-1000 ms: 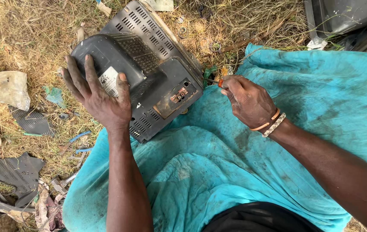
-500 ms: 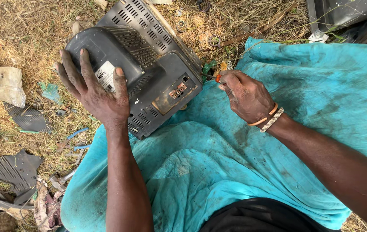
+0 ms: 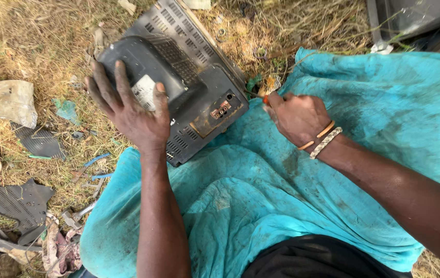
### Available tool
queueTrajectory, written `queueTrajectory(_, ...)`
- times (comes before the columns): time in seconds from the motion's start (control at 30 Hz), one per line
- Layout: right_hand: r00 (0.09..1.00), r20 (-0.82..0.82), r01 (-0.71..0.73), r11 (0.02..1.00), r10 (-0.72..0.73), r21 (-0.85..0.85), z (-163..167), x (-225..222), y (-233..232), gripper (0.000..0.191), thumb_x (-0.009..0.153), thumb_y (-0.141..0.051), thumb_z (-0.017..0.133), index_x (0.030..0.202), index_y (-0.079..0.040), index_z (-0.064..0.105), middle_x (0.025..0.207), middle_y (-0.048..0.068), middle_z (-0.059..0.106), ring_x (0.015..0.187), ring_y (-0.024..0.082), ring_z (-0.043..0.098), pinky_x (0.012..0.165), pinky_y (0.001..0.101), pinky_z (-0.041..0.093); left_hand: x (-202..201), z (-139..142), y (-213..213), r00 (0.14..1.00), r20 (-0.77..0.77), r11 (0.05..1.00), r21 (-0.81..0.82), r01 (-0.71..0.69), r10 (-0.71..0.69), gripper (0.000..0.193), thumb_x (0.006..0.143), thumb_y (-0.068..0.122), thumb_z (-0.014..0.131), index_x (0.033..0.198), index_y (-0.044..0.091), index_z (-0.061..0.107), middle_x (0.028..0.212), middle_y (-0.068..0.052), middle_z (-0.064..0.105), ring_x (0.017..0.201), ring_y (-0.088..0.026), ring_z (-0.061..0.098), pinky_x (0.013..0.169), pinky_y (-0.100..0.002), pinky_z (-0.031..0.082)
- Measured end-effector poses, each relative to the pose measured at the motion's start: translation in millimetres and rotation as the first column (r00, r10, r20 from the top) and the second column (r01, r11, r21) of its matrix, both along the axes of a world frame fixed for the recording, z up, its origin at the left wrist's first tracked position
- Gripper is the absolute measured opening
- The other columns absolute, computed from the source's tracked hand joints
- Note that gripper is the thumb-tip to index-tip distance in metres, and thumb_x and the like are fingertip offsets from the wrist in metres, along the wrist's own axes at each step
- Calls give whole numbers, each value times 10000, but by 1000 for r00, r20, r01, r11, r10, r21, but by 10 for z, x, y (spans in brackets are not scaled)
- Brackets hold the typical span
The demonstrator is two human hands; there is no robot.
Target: The person sits on the ground with a cloth over their lap and dismantles a CRT television using a screwdriver. They unscrew the back panel, pry off the rear cover, pull out the circuit board, and continue unscrewing components inside the opened casing.
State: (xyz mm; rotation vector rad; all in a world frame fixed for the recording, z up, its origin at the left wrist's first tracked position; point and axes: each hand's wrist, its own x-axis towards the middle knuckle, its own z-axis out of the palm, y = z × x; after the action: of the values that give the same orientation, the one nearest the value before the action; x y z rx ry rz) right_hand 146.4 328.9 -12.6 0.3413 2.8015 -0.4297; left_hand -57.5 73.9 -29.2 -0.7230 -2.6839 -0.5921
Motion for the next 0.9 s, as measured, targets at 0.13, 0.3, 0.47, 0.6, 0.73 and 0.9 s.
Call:
queueTrajectory(0.13, 976, 209, -41, 993, 63, -111, -109, -174, 25, 170, 770, -204, 709, 821, -42, 715, 758, 195, 709, 779, 409, 718, 698, 518, 584, -75, 157, 135, 992, 93, 996, 15, -90, 88, 663, 1064, 662, 597, 1509, 189, 465, 1650, -128, 337, 1554, -371, 250, 1316, -558, 294)
queueTrajectory(0.3, 960, 257, 150, 980, -112, -132, -362, -457, 97, 193, 776, -139, 666, 765, 48, 711, 813, 313, 704, 805, 474, 710, 807, 545, 572, -267, 231, 297, 984, 114, 990, 15, -139, 137, 847, 1066, 686, 587, 1627, 106, 328, 1592, -254, 346, 1486, -445, 335, 1217, -625, 325)
queueTrajectory(0.47, 900, 422, 156, 985, -112, -71, -461, -537, -18, 264, 865, -209, 648, 835, 30, 754, 895, 315, 714, 861, 486, 712, 823, 548, 580, -285, 287, 443, 963, 171, 978, -43, -203, 207, 785, 1022, 717, 575, 1592, 209, 391, 1562, -217, 384, 1429, -466, 389, 1154, -627, 381)
queueTrajectory(0.6, 863, 452, 253, 968, -224, -2, -422, -539, -68, 235, 825, -237, 701, 920, -41, 791, 950, 272, 744, 907, 465, 718, 863, 533, 578, -253, 353, 681, 960, 152, 970, -101, -222, 236, 821, 948, 705, 597, 1542, 171, 412, 1507, -219, 397, 1378, -492, 390, 1101, -695, 341)
queueTrajectory(0.73, 888, 434, 160, 987, -155, 26, -483, -550, 116, 234, 851, -271, 708, 961, -90, 808, 969, 236, 761, 895, 453, 720, 859, 530, 579, -203, 344, 829, 963, 161, 973, 40, -225, 216, 751, 979, 629, 648, 1540, 186, 416, 1560, -186, 398, 1460, -459, 395, 1199, -687, 326)
queueTrajectory(0.9, 776, 523, -493, 856, 352, 156, -625, -275, 256, 436, 913, -203, 634, 1293, 10, 656, 985, 227, 754, 813, 371, 739, 689, 465, 613, -119, 293, 871, 968, 141, 972, 83, -222, 209, 730, 975, 592, 671, 1528, 187, 419, 1562, -185, 392, 1447, -452, 392, 1154, -692, 326)
